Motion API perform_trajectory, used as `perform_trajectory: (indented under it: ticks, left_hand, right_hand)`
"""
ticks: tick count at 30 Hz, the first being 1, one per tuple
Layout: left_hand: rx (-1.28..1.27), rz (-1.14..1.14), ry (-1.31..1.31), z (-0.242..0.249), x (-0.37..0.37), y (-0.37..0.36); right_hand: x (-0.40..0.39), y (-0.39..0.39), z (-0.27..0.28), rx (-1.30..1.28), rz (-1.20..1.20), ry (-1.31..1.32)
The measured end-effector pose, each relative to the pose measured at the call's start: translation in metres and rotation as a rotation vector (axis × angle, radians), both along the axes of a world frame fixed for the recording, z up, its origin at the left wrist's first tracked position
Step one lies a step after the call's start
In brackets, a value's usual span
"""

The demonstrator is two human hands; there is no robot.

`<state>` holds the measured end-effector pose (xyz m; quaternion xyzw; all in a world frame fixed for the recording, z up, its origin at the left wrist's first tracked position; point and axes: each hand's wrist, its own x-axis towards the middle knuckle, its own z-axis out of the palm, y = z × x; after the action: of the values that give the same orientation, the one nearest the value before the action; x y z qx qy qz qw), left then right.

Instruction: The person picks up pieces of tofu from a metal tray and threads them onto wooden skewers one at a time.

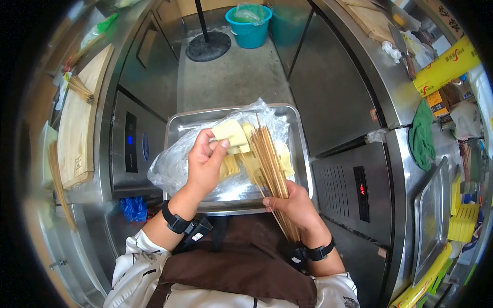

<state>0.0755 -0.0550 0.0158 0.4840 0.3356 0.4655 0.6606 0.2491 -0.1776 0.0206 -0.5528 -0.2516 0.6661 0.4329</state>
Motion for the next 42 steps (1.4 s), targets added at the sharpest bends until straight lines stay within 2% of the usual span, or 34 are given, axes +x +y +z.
perform_trajectory:
  ticks: [4,7,10,13,16,19,25,28,31,34,37,40,42]
  left_hand:
    - [0.102,-0.053,0.117,-0.015,-0.003,-0.013]
    - [0.037,0.002,-0.016,-0.013,0.003,-0.015]
    - [-0.006,0.076,-0.046,-0.008,0.009,-0.016]
    - [-0.096,0.018,0.0,-0.008,0.005,-0.01]
    - [-0.184,0.053,-0.063,0.0,0.008,-0.009]
    - [-0.227,-0.042,0.155,-0.012,0.001,-0.004]
    - [-0.294,0.052,0.054,-0.011,0.007,-0.016]
    - [-0.339,0.049,0.143,-0.01,0.009,-0.027]
    - [-0.324,0.035,0.105,-0.009,0.008,-0.027]
    - [-0.303,0.176,-0.099,0.002,0.019,-0.022]
    - [-0.375,0.172,-0.122,0.0,0.015,-0.014]
    - [-0.379,0.061,-0.145,-0.007,0.01,-0.009]
    - [-0.352,0.079,-0.087,-0.013,0.008,-0.009]
  right_hand:
    - [0.0,0.0,-0.002,-0.006,-0.015,0.029]
    - [0.0,-0.001,-0.001,-0.002,-0.015,0.023]
    - [0.0,-0.001,-0.001,0.0,-0.008,0.021]
    - [0.001,-0.001,-0.004,0.005,-0.002,0.017]
    - [0.0,-0.002,-0.003,0.002,-0.01,0.007]
    - [0.0,-0.002,-0.002,0.003,-0.017,0.01]
    - [0.001,-0.002,-0.004,-0.006,-0.021,0.015]
    - [0.001,-0.002,-0.002,-0.015,-0.029,0.019]
    - [0.001,-0.003,-0.002,-0.01,-0.033,0.043]
    - [0.001,-0.003,-0.003,-0.005,-0.036,0.056]
    - [0.001,-0.002,-0.003,0.003,-0.024,0.043]
    - [0.0,-0.003,-0.002,-0.003,-0.019,0.037]
    - [0.001,-0.003,-0.003,-0.011,-0.016,0.03]
